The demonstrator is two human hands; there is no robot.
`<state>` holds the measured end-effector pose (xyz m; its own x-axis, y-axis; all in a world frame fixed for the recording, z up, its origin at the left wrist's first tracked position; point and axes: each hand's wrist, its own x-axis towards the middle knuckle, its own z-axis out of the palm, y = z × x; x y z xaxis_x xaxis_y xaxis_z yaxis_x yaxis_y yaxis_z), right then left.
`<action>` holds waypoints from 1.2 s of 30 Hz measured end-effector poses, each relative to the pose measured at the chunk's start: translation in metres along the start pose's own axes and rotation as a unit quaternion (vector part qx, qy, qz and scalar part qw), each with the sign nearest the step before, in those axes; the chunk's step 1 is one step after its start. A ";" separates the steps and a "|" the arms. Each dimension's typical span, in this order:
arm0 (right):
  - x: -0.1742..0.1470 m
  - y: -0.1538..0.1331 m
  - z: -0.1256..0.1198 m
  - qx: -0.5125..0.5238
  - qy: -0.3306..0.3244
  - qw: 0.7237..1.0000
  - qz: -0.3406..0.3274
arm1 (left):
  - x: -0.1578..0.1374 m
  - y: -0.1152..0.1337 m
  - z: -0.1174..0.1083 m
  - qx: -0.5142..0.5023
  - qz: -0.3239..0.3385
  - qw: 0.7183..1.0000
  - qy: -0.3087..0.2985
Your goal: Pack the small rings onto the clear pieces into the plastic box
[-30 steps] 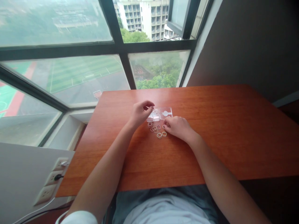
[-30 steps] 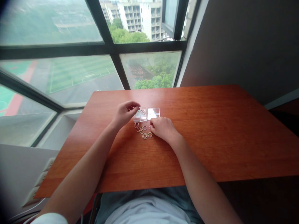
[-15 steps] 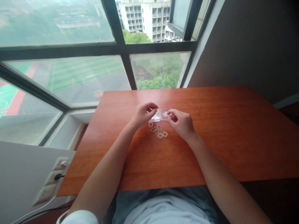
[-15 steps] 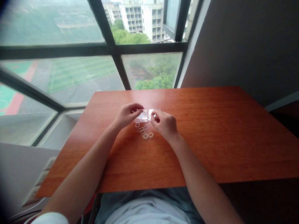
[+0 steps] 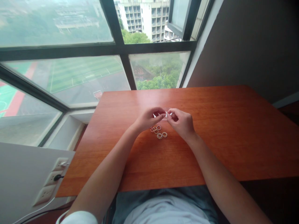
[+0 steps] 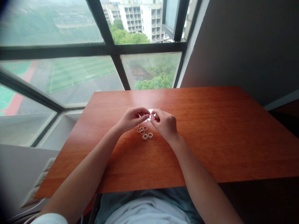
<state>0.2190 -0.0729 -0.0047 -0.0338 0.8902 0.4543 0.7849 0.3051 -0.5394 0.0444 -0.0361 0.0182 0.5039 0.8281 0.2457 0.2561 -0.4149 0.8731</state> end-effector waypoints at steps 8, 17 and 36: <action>-0.001 -0.001 0.001 0.007 -0.019 1.000 -0.004 | 0.001 -0.003 0.001 0.014 0.004 1.000 -0.011; -0.001 -0.001 0.001 -0.002 -0.023 1.000 -0.003 | 0.003 -0.010 -0.002 0.039 -0.001 0.999 0.037; -0.001 0.000 0.002 0.004 -0.058 0.998 -0.007 | 0.007 -0.036 -0.018 0.110 -0.036 0.974 0.196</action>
<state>0.2177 -0.0732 -0.0069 -0.1168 0.9190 0.3767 0.7789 0.3201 -0.5393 0.0238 -0.0089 -0.0036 0.1354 0.9203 0.3671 0.4709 -0.3858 0.7934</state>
